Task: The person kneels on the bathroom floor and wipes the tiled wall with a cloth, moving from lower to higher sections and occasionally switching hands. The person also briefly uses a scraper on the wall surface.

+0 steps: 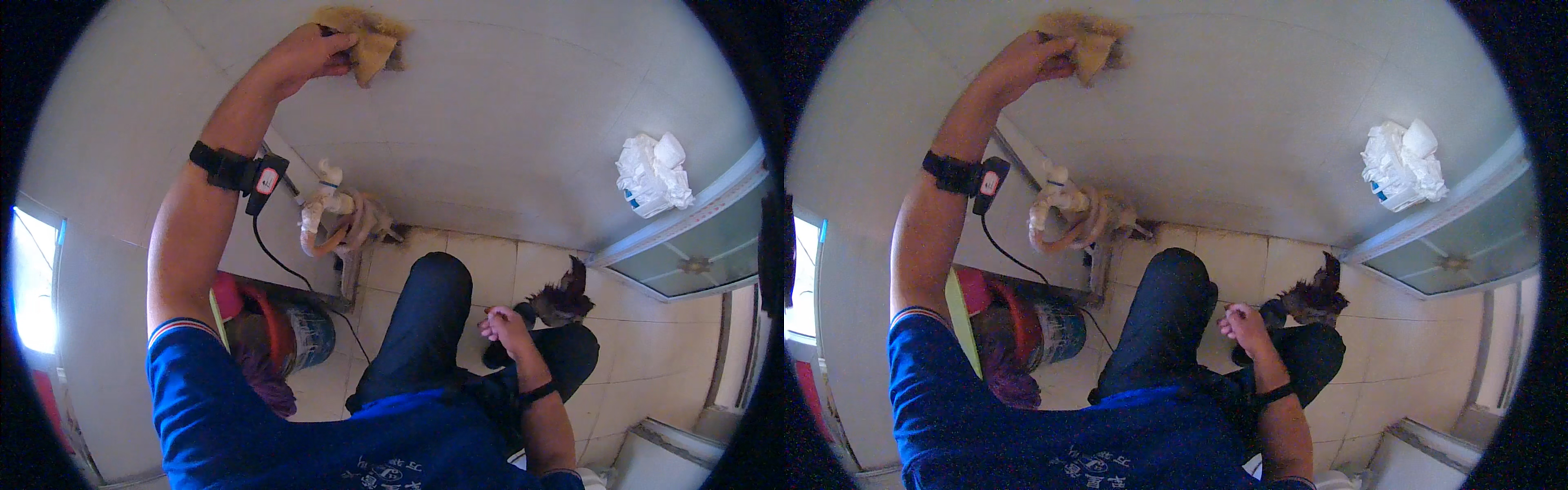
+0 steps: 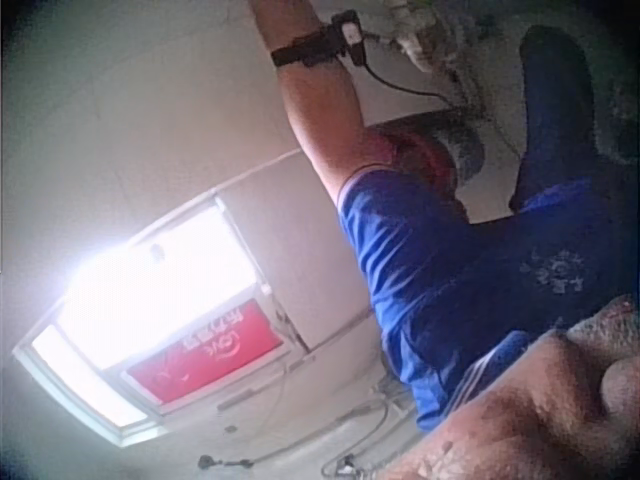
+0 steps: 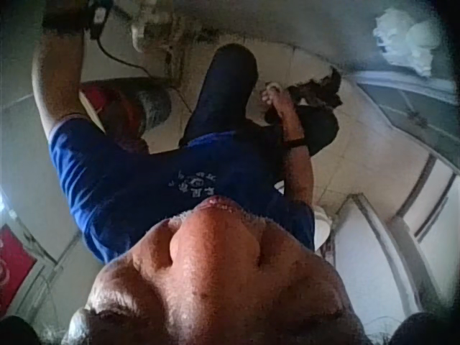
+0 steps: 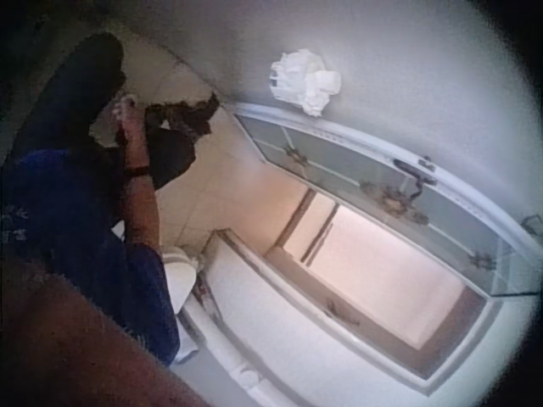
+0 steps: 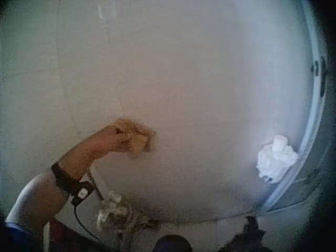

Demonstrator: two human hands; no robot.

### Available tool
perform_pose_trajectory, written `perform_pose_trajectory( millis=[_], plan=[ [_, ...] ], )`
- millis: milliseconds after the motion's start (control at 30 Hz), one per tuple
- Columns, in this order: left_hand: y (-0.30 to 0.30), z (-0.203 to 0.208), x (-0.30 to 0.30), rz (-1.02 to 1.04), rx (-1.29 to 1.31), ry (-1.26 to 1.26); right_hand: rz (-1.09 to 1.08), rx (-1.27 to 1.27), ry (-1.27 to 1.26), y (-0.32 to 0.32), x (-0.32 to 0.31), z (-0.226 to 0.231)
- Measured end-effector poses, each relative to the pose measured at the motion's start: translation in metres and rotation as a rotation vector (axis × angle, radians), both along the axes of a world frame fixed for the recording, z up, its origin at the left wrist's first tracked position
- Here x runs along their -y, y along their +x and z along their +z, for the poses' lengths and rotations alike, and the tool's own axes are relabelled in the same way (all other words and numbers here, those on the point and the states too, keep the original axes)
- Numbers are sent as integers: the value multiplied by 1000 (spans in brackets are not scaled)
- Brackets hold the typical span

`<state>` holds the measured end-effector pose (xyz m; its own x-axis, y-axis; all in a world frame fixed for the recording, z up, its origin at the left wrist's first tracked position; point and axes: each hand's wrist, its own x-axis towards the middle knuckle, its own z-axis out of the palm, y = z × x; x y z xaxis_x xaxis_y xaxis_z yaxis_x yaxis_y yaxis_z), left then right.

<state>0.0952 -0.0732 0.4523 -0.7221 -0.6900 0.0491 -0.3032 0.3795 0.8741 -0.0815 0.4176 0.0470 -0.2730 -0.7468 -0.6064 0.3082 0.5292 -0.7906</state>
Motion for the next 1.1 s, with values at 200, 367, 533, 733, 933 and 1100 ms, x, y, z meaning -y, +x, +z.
perform_pose_trajectory(
  millis=[200, 367, 533, 733, 933, 1100],
  plan=[
    [-1, 31, -38, 124, -13, 19, 42, -120, -58, 8, 6, 4],
    [33, 33, -113, 164, -397, 157, 27, -142, -159, 7, -3, 8],
    [14, -31, -185, 222, -757, 410, 21, -169, -199, 4, -9, 8],
    [-57, -80, -167, 367, -981, 493, 15, -336, -169, 4, -27, 12],
    [-95, -52, -68, 541, -1129, 325, 113, -755, -109, 6, -33, 25],
    [-107, -71, -40, 786, -946, 93, 162, -725, -89, 10, -33, 36]
  ],
)
